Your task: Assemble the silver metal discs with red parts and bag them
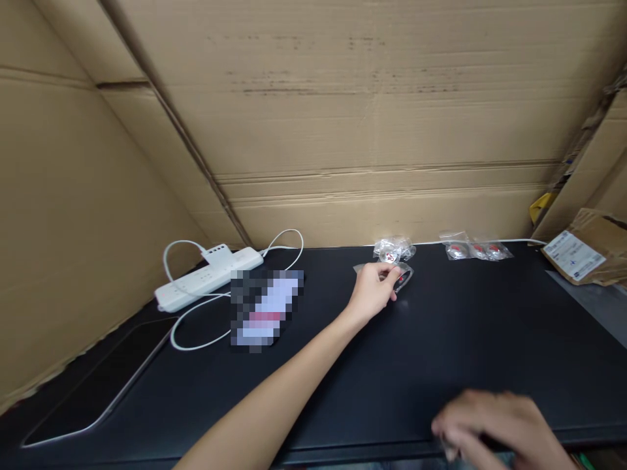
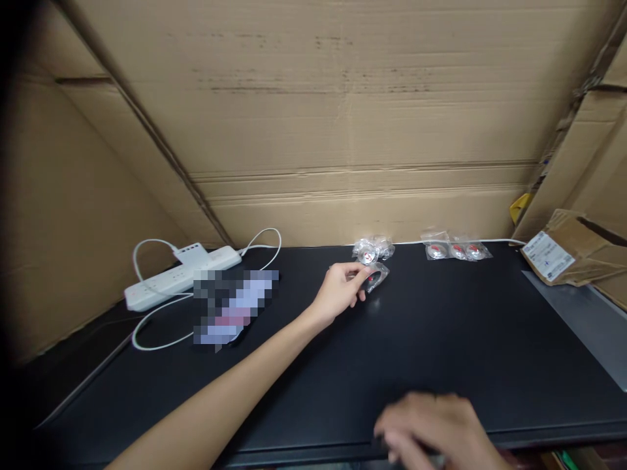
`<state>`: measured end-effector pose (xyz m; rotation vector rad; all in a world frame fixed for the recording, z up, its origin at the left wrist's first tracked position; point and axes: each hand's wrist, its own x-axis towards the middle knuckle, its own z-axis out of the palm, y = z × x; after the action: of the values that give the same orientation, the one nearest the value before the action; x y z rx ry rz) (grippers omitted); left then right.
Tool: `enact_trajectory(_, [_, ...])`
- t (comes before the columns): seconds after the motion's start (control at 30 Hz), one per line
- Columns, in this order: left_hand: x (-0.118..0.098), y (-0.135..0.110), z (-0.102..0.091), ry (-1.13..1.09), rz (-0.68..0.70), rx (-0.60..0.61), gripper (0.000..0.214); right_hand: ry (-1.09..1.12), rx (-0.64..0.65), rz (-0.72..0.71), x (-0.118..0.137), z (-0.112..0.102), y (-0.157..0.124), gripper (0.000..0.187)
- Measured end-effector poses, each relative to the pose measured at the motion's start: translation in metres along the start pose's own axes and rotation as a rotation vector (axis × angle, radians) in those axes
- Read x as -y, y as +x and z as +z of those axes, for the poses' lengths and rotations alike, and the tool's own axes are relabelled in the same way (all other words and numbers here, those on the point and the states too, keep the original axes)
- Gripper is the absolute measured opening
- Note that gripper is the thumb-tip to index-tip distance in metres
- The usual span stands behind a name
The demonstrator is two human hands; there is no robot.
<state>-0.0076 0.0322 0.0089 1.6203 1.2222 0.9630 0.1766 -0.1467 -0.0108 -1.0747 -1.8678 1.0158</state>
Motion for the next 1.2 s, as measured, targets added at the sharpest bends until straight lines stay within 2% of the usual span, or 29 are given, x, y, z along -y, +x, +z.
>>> enact_trajectory(0.07, [0.002, 0.002, 0.002, -0.211, -0.088, 0.035, 0.022, 0.053, -0.065, 0.037, 0.0, -0.009, 0.028, 0.012])
enact_trajectory(0.1, [0.002, 0.002, 0.003, -0.302, -0.115, 0.055, 0.02, 0.148, -0.134, 0.077, -0.002, -0.014, 0.048, 0.01])
enact_trajectory(0.2, [0.0, 0.0, 0.004, -0.48, -0.147, 0.097, 0.015, 0.24, -0.27, 0.113, -0.017, -0.031, 0.112, 0.029])
enact_trajectory(0.3, [-0.003, -0.002, 0.002, -0.57, -0.157, 0.08, 0.012, 0.019, -0.308, 0.088, -0.036, -0.04, 0.16, 0.026])
enact_trajectory(0.37, [-0.003, -0.003, 0.001, -0.6, -0.169, 0.054, 0.009, -0.118, -0.338, 0.031, -0.046, -0.038, 0.174, 0.02])
enact_trajectory(0.57, [-0.004, -0.003, 0.005, -0.659, -0.196, 0.02, 0.008, -0.326, -0.316, -0.107, -0.052, -0.03, 0.16, 0.017])
enact_trajectory(0.83, [-0.002, -0.004, 0.004, -0.686, -0.107, 0.038, 0.01, -0.534, -0.191, -0.252, -0.042, -0.032, 0.155, 0.033])
enact_trajectory(1.0, [0.002, -0.001, 0.002, -0.684, -0.097, 0.037, 0.014, -0.549, -0.116, -0.265, -0.043, -0.033, 0.154, 0.041])
enact_trajectory(1.2, [0.003, -0.001, 0.003, -0.68, -0.067, 0.038, 0.015, -0.587, -0.18, -0.209, -0.047, -0.028, 0.154, 0.043])
